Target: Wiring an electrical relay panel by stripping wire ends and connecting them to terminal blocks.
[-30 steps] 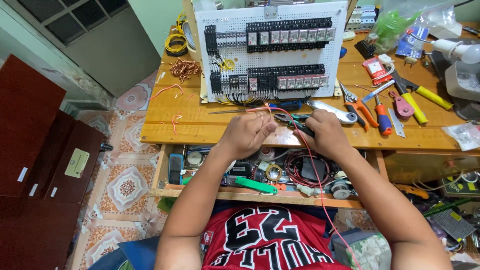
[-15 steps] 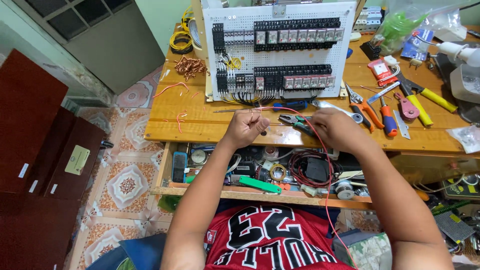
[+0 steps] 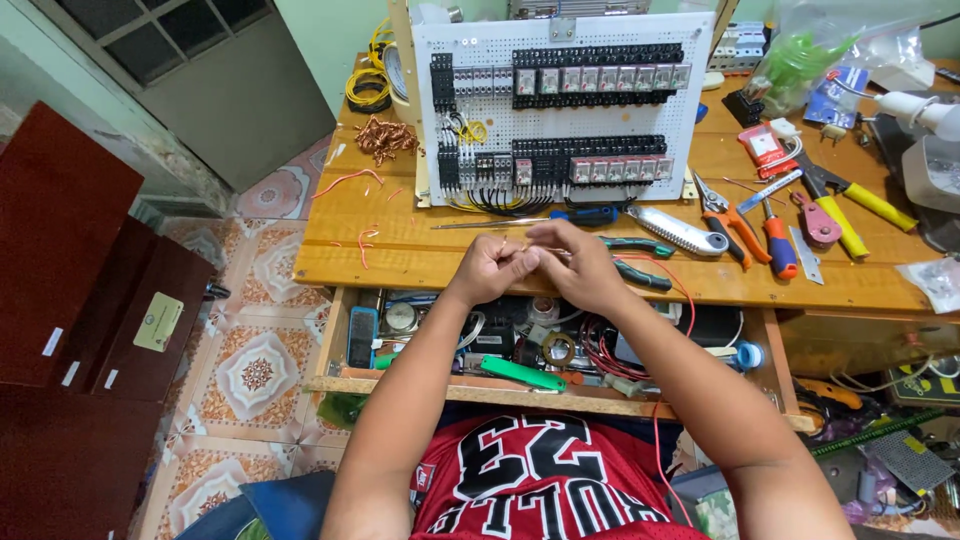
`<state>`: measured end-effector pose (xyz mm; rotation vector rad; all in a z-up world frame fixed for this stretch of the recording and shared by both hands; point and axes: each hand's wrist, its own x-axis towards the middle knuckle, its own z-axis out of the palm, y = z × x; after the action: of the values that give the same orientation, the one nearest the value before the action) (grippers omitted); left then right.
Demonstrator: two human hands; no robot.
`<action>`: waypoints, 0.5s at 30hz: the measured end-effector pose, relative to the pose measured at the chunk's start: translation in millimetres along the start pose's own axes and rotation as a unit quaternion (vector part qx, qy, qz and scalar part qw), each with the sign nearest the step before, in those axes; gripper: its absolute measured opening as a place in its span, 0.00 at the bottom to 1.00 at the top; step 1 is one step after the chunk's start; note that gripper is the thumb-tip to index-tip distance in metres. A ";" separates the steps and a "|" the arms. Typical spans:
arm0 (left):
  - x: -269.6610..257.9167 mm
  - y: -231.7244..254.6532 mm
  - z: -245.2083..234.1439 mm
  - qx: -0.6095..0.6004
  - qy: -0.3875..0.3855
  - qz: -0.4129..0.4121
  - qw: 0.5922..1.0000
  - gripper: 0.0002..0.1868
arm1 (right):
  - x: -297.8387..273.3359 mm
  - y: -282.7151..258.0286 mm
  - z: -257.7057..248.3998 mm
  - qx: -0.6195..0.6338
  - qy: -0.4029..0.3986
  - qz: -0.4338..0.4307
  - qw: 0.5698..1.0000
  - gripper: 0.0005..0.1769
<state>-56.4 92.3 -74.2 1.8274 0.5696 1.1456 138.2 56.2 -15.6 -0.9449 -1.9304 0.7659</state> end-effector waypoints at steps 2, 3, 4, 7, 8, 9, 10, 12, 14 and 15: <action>1.9 20.1 2.4 0.022 0.056 -0.031 0.998 0.21 | -3.5 10.1 2.3 -0.018 0.065 0.049 0.997 0.11; 1.3 10.2 2.1 0.021 0.055 -0.033 0.998 0.21 | -4.7 13.0 1.2 -0.018 0.064 0.051 0.996 0.11; 1.8 0.1 2.1 0.037 0.093 -0.044 0.994 0.21 | -5.3 16.2 -0.9 -0.058 0.083 0.035 0.994 0.08; 4.6 -10.4 4.4 0.077 0.160 -0.046 0.983 0.20 | -8.1 25.4 -5.2 -0.113 0.110 0.010 0.987 0.05; 5.3 -10.7 5.6 0.100 0.186 -0.038 0.977 0.20 | -9.7 28.6 -5.8 -0.128 0.118 0.002 0.985 0.05; 4.2 -10.4 6.5 0.101 0.186 -0.039 0.976 0.20 | -11.2 30.8 -5.1 -0.127 0.118 0.002 0.985 0.05; 4.6 -10.0 7.4 0.122 0.215 -0.035 0.968 0.20 | -11.9 32.9 -5.4 -0.135 0.108 -0.002 0.985 0.05; 5.2 -5.6 8.2 0.143 0.242 -0.031 0.959 0.21 | -13.0 34.4 -7.5 -0.143 0.100 -0.005 0.985 0.05; 5.0 2.6 7.6 0.132 0.306 -0.042 0.942 0.19 | -13.9 33.2 -10.5 -0.169 0.077 -0.009 0.983 0.06; 5.6 6.8 6.6 0.132 0.305 -0.042 0.942 0.19 | -14.1 32.4 -14.3 -0.168 0.078 -0.009 0.983 0.06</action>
<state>-48.5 90.3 -66.9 1.6233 1.1932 1.6473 166.3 63.8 -40.2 -1.1515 -1.9599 0.3459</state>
